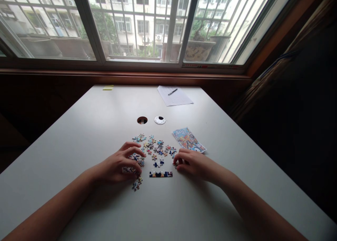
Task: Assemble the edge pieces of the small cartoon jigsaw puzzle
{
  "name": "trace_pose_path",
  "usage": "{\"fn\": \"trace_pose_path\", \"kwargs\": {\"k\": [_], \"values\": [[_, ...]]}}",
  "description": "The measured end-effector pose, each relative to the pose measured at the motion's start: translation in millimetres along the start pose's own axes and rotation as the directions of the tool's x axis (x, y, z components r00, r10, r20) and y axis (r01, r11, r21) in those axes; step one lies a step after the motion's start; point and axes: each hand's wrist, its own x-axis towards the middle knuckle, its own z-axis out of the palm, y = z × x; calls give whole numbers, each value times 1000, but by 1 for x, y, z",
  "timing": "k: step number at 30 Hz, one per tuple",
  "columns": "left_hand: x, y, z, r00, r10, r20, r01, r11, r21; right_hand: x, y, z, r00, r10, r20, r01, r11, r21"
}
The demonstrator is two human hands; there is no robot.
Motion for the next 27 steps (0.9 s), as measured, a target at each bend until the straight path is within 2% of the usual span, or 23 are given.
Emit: {"fn": "trace_pose_path", "kwargs": {"k": [9,18,23,27], "values": [[-4,-13,10,999,38,7,-38,999,31,0,2,0,1000,3,9,-3,1000,5],[-2,-10,8,999,34,-8,-33,999,14,-3,1,0,999,-30,39,30,1000,1],[-2,-9,5,999,39,-15,-39,999,1,-7,0,-8,996,-59,71,55,997,58],[-3,-12,7,999,9,-44,-8,1000,22,-10,3,-20,997,-71,-13,72,995,70]]}}
